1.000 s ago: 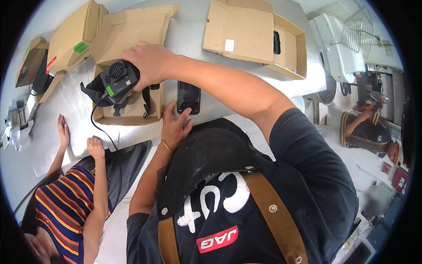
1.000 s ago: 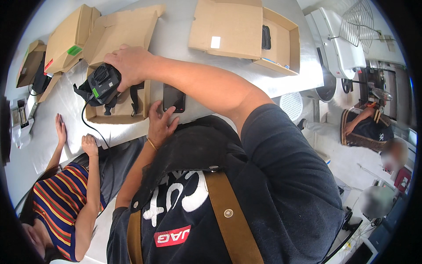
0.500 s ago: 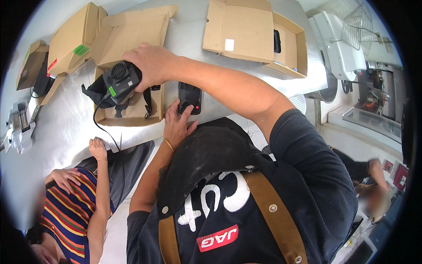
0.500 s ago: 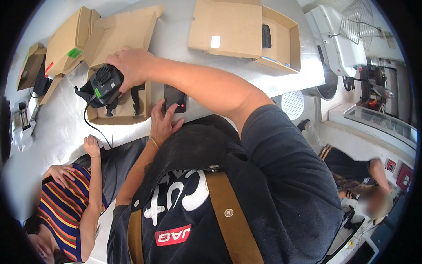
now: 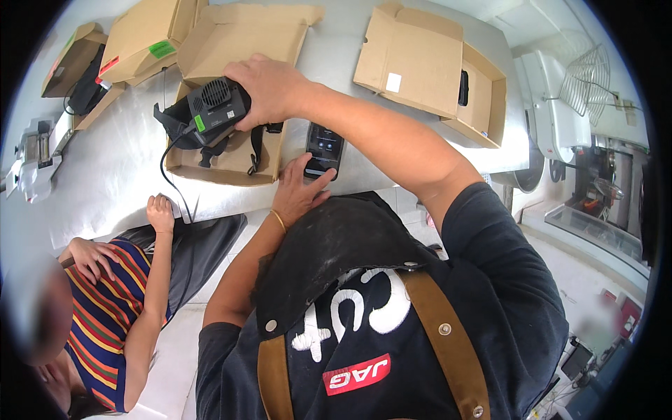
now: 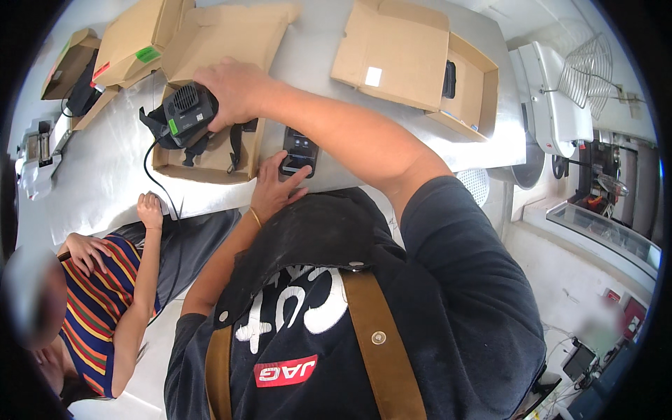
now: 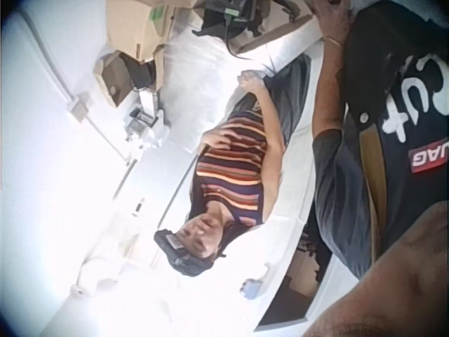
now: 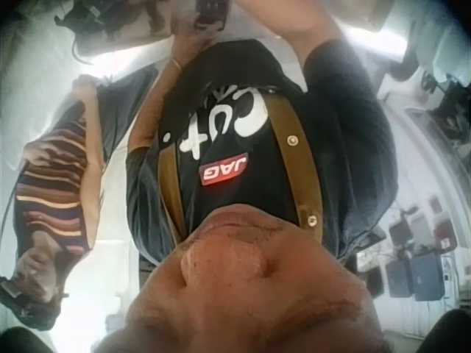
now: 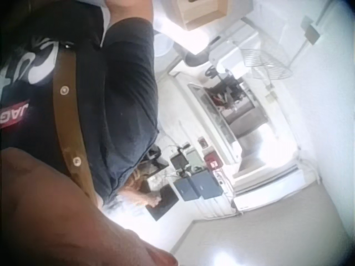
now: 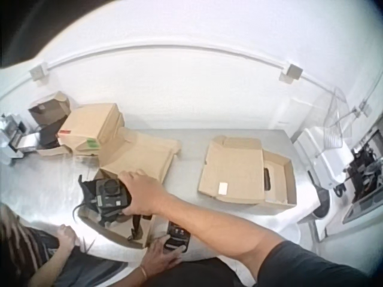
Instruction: The person unpacks a black electronic device from a cardboard box and connects a power adapter to it. They then handle a small white container with a red lid, briefly opening it before closing it again. Finally, they plug the power cord into the device and place it back into the box.
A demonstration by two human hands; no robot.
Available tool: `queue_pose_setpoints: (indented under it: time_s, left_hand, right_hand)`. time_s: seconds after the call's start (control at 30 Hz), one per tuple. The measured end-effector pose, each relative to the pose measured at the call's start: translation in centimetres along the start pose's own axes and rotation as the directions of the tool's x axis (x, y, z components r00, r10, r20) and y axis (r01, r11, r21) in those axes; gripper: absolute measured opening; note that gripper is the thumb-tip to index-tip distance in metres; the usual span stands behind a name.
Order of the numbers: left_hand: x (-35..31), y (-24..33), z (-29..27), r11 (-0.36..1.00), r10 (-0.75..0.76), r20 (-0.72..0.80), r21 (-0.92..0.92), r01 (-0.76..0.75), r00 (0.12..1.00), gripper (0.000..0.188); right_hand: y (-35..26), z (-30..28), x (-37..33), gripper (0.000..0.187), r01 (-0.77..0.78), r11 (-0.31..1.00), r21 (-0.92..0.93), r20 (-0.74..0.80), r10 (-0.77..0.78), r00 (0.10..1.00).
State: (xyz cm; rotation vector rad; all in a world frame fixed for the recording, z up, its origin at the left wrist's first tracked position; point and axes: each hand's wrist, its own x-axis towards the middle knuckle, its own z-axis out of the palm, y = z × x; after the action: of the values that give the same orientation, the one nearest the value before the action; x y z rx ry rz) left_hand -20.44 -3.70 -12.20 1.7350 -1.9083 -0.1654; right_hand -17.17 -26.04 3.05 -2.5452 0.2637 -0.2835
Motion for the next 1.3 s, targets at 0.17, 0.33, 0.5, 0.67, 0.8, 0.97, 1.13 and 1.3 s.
queue_pose_setpoints:
  time_s: [0.17,0.33,0.5,0.67,0.8,0.97,1.13,1.3]
  left_hand:
    - [-0.1,-0.4,0.7,0.979,-0.144,-0.011,-0.145,0.141,0.990,0.074]
    - [-0.5,-1.1,0.8,0.990,-0.093,-0.049,-0.114,0.087,0.994,0.078]
    - [-2.0,-0.9,-4.5,0.921,-0.187,0.165,-0.314,0.232,0.968,0.055]
    - [-1.6,-0.8,-24.8,0.589,-0.652,0.213,-0.461,0.663,0.727,0.023]
    - [3.1,-10.3,-27.3,0.843,-0.241,-0.199,0.442,0.307,0.950,0.039]
    - [7.4,-19.1,-24.6,0.899,-0.375,0.208,0.319,0.300,0.903,0.036]
    - [8.0,-20.8,-30.2,0.392,-0.828,-0.020,-0.736,0.553,0.560,0.025]
    - [6.1,-21.9,-32.3,0.093,-0.857,0.251,-0.783,0.615,0.449,0.062]
  right_hand:
    - [-0.1,0.2,0.1,0.075,0.012,0.999,0.031,-0.007,-0.012,1.000]
    - [0.0,-0.5,0.1,0.076,0.028,0.999,0.030,-0.036,-0.027,0.999]
    - [0.3,-1.4,-1.5,0.078,0.001,1.000,-0.019,-0.066,-0.002,0.998]
    - [-0.4,-3.4,-4.7,0.069,-0.070,0.997,-0.040,-0.026,0.069,0.997]
    - [-1.8,-2.2,-7.1,0.073,0.002,1.000,0.005,-0.047,-0.001,0.999]
    - [-3.5,-1.2,-10.1,0.076,-0.060,0.998,0.014,-0.093,0.061,0.994]
    - [-3.9,-0.6,-10.9,0.072,-0.125,0.991,0.051,-0.198,0.133,0.971]
    - [-3.7,-0.6,-11.3,0.074,-0.176,0.983,0.059,-0.242,0.185,0.952]
